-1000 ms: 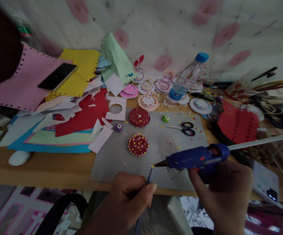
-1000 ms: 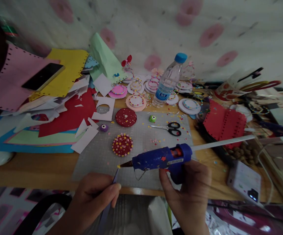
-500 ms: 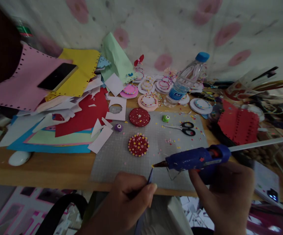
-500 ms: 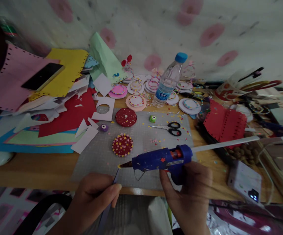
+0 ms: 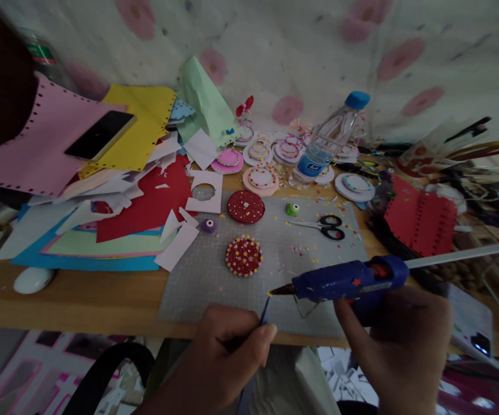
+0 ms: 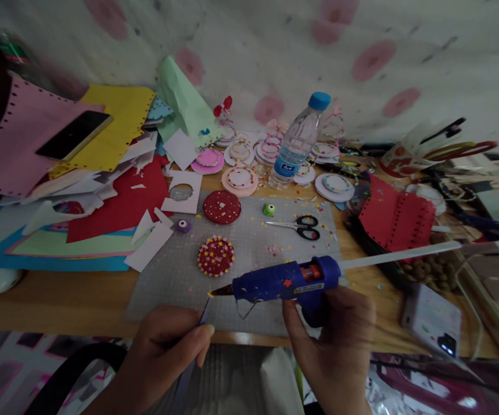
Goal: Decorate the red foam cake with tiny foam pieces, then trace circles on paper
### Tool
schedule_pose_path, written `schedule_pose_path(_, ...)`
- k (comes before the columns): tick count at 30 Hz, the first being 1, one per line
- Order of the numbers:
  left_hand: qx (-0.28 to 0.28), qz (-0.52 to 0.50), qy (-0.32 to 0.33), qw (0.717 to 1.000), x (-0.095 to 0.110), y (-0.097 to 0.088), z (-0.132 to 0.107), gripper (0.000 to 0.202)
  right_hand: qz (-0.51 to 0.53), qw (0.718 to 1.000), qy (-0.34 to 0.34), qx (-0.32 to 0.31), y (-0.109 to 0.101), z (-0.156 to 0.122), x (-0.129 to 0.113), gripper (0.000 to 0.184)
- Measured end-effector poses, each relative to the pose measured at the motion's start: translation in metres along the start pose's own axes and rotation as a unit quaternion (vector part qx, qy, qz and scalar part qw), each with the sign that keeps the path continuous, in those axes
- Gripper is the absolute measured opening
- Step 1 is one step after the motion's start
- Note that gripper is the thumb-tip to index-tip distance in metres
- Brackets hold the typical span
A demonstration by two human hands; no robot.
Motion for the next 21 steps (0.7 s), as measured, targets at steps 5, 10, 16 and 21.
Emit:
schedule_pose_path(5,-0.003,0.007,0.0,1.0,-0.0003,-0.0001,0.0006,0.047,0.013,0.999,0.005,0.032,-0.0004,-0.0053,0.0018,0.042)
schedule_pose_path(10,0.006,0.013,-0.002,1.0,-0.0011,-0.0016,0.001,0.047,0.007,0.999,0.0,0.038,-0.0005,-0.0051,0.0001,0.043)
schedule_pose_path(16,0.004,0.009,0.001,1.0,-0.0003,-0.0003,0.0006,0.048,0.008,0.999,-0.004,0.032,-0.0009,-0.0037,-0.0024,0.041)
schedule_pose_path(21,0.011,0.024,-0.005,1.0,-0.0019,-0.0018,-0.0004,0.048,-0.001,0.999,0.003,0.035,-0.0027,-0.0044,0.0007,0.04)
Point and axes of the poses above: each hand's wrist, its own z-axis towards the middle knuckle, its own y-axis out of the palm, x = y × z, the point moved 9 cm from there along z, towards the middle knuckle, and after that the axes turned 1 degree about -z, right-handed, at the moved point
